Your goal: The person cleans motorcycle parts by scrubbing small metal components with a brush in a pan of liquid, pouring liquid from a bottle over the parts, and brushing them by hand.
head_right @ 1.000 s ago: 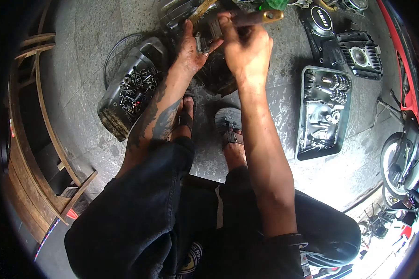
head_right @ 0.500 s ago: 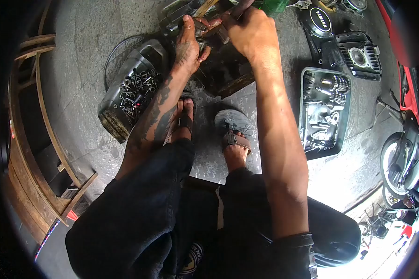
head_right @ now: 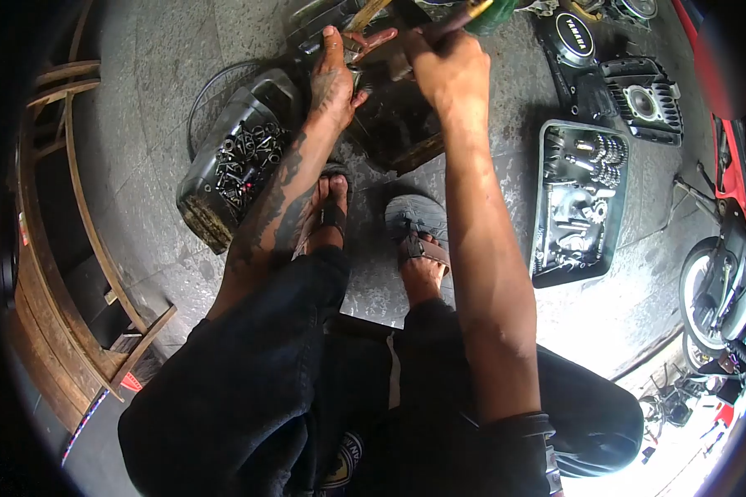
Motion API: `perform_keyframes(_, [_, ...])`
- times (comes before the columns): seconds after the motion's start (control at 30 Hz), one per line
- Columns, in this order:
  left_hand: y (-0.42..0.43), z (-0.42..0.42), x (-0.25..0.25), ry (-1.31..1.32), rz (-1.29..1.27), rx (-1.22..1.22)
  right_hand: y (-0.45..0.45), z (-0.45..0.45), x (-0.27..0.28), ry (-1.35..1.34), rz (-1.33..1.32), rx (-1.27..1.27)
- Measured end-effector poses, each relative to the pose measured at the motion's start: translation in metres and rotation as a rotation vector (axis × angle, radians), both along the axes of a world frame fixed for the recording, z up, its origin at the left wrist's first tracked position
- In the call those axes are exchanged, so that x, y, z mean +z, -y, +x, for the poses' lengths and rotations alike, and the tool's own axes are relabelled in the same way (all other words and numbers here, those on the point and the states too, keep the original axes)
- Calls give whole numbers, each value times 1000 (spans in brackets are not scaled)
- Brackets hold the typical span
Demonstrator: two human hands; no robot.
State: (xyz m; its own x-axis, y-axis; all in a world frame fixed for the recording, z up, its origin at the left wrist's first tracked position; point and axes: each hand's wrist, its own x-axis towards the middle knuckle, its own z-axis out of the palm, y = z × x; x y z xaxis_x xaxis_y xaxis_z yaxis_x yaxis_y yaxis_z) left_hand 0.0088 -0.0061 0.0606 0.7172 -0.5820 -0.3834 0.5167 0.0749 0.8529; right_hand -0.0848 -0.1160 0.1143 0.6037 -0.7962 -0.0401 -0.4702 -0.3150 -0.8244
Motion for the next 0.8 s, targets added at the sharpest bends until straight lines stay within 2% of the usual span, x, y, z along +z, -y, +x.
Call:
perform_keyframes(0.03, [-2, 6, -9, -1, -113, -26, -4, -2, 7, -87, -70, -18])
perform_keyframes(0.07, [-4, 10, -17, 9, -121, -26, -8, -5, 3, -77, -79, -18])
perform_keyframes(0.13, [0, 19, -30, -352, -79, 114, -15, -18, -25, 95, 42, -95])
perform_keyframes(0.2, [-1, 23, -39, -504, -187, 123, -25, -31, -51, 71, -120, 109])
perform_keyframes(0.27, [-3, 21, -36, -622, -360, 64, -31, -45, -64, -28, -64, 302])
perform_keyframes(0.33, [0, 19, -32, -618, -341, 58, -22, -48, -54, 150, -190, 355])
perform_keyframes(0.37, [1, 18, -30, -626, -295, 74, -9, -51, -55, 125, 26, 197])
perform_keyframes(0.4, [0, 18, -30, -617, -317, 68, 11, -51, -66, 257, 185, 16])
perform_keyframes(0.47, [1, 18, -29, -559, -247, 78, 44, -40, -69, 525, 177, -360])
perform_keyframes(0.53, [2, 17, -25, -597, -275, 70, 75, -27, -83, 324, -126, -309])
perform_keyframes(0.6, [1, 16, -23, -531, -202, -15, 95, -12, -98, 162, -140, -228])
perform_keyframes(0.67, [1, 10, -26, -549, -248, 18, 102, 3, -102, 154, -124, -261])
perform_keyframes(0.73, [-4, 7, -24, -731, -440, 0, 112, 15, -117, 131, -203, -268])
perform_keyframes(0.8, [-4, 2, -28, -768, -400, 30, 116, 18, -129, 101, -274, -279])
